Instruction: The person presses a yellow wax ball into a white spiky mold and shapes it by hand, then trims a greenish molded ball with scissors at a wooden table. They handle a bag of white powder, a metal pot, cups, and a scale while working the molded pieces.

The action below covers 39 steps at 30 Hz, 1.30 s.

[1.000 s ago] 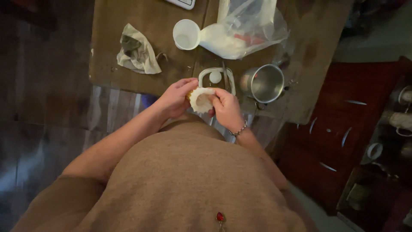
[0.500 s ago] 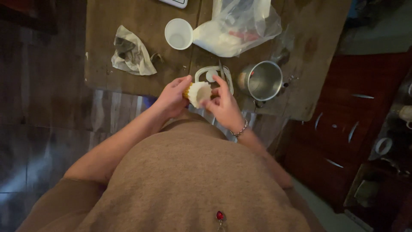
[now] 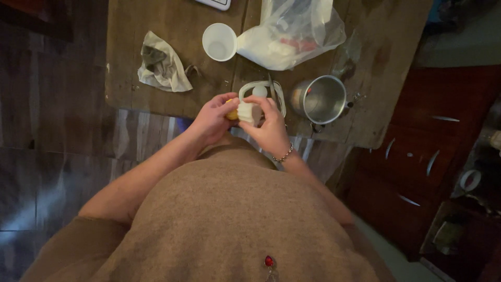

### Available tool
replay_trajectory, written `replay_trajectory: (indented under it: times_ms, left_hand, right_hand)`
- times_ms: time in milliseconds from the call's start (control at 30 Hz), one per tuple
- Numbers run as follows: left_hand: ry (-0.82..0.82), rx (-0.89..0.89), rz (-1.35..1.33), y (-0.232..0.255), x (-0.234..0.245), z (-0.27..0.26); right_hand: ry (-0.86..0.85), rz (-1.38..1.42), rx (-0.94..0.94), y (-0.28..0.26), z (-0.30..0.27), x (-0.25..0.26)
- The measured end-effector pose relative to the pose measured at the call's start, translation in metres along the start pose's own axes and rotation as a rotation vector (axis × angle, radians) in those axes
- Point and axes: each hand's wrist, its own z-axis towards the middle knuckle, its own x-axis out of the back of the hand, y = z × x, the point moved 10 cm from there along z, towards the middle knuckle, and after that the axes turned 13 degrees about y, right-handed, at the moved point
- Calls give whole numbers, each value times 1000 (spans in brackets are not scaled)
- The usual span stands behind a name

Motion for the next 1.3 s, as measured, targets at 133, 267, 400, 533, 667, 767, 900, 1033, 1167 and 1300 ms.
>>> replay_trajectory:
  times_ms: [133, 267, 400, 533, 667, 767, 900, 1033, 1167, 1300]
  left_hand:
    - [41, -31, 22, 8, -3, -5]
    - [85, -110, 70, 12, -1, -6]
    - [167, -161, 126, 20, 3, -8]
    - [225, -132, 111, 14, 19, 1]
    - [232, -194, 78, 20, 36, 14]
    - [170, -179, 12, 23, 26, 2]
    - [92, -53, -141, 35, 5, -16]
    - [32, 11, -244, 41, 9, -31]
    - [-61, 18, -342, 52, 10, -54]
    - [-27, -120, -233, 74, 19, -79]
  right_hand:
    - [15, 87, 12, 7, 0, -1]
    - [-46, 422, -374, 34, -4, -17]
    - [-17, 450, -504, 50, -7, -22]
    - [-19, 433, -347, 46, -7, -18]
    - [69, 256, -99, 22, 5, 10]
    - [69, 265, -157, 22, 7, 17]
    - [74, 287, -128, 28, 11, 23]
    - [85, 449, -473, 86, -3, 11]
    - [19, 768, -718, 123, -21, -12]
    - [-149, 1134, -823, 109, -28, -37]
